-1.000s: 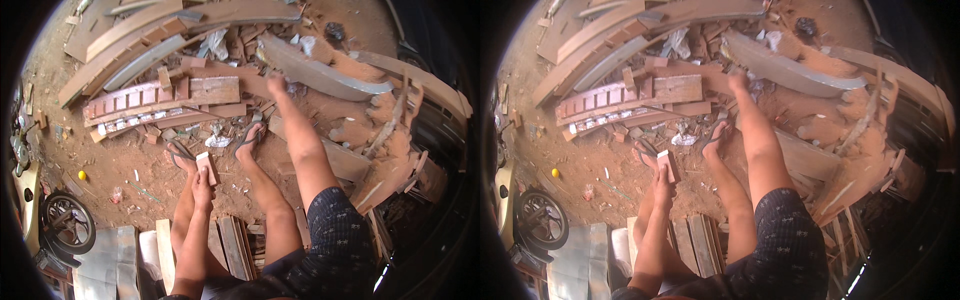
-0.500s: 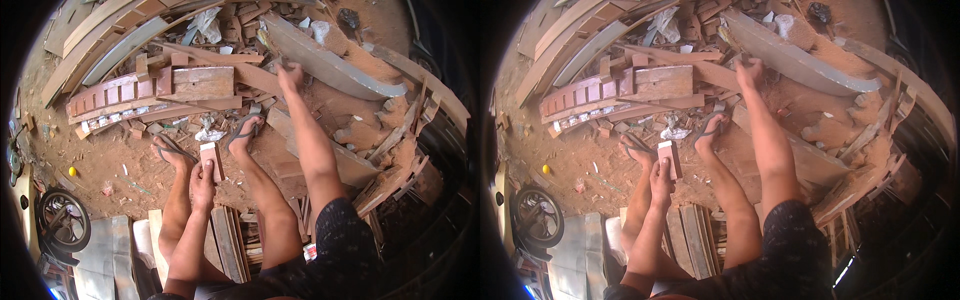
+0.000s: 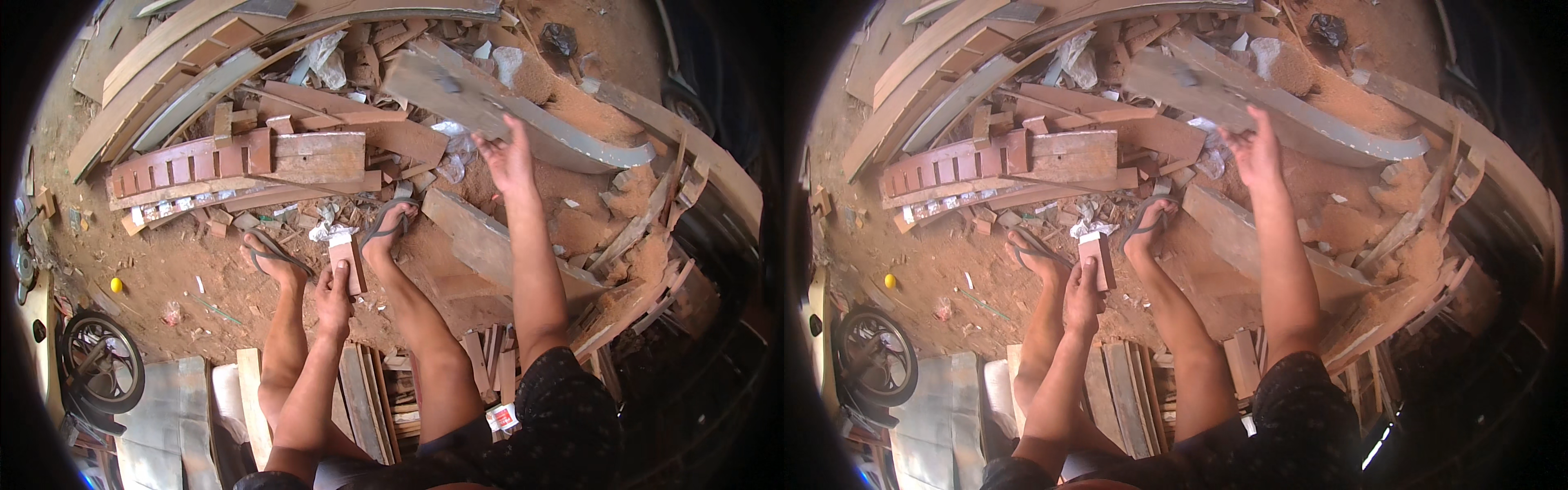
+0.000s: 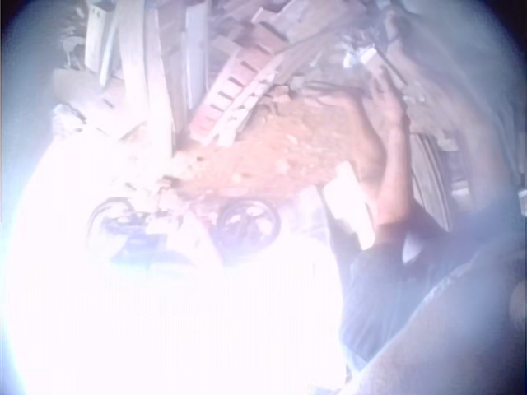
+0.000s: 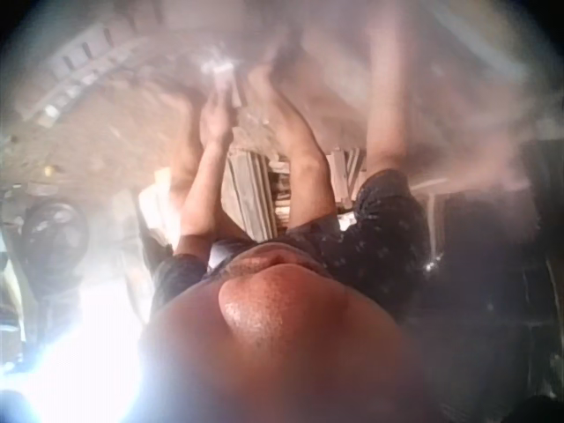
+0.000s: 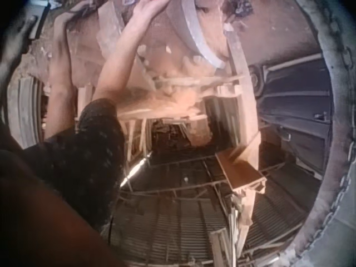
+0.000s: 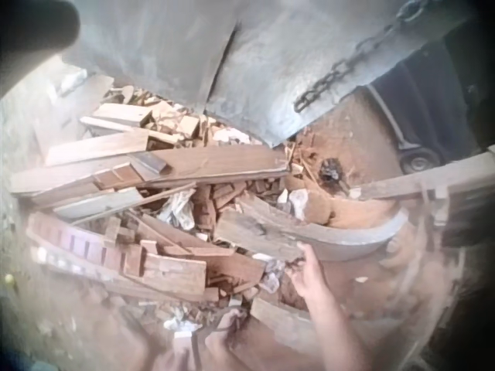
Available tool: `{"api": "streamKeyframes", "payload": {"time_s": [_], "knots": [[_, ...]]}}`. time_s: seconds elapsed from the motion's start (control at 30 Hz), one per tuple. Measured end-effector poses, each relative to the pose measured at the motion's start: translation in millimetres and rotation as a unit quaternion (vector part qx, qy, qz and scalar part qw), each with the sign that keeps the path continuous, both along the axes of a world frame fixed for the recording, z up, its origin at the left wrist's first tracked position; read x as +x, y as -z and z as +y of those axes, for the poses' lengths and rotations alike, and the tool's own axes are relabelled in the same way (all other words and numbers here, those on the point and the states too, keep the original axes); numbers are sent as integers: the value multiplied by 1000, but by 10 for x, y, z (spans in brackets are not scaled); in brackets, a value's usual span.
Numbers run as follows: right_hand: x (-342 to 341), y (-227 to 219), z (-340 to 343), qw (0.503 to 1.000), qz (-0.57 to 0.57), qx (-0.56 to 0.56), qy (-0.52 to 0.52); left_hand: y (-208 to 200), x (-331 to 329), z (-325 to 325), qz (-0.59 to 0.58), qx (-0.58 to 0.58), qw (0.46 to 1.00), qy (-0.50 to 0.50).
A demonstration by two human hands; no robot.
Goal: The person applies white paint to the edges of wooden planks using a brush. They then stack the painted planks and use a metal bar clamp to secure them together. Finally, they place small wooden blocks under the clamped assembly.
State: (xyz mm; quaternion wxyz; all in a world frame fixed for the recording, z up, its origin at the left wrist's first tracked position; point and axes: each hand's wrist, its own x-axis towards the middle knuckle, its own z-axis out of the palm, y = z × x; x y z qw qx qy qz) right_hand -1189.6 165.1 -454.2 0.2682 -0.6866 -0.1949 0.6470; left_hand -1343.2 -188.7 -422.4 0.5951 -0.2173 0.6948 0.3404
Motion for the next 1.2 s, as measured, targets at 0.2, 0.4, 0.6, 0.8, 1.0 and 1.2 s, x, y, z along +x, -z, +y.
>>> {"api": "streamKeyframes", "payload": {"time_s": [0.2,0.4,0.6,0.8,1.0,1.2], "knots": [[-201,743,500,910,-249,149,-297,-112,-31,68,-31,-18,999,37],[99,2054,2114,613,-556,370,-422,-382,-420,166,-43,33,993,109],[278,2559,2816,485,-578,232,-613,-273,-719,209,24,71,995,58],[98,1969,2721,376,-616,261,-641,-341,-717,250,-28,58,997,51],[113,1305,2512,466,-494,287,-675,-493,-633,300,-12,62,995,72],[-61,404,1499,796,-347,394,-300,-470,-640,225,48,138,988,45]]}}
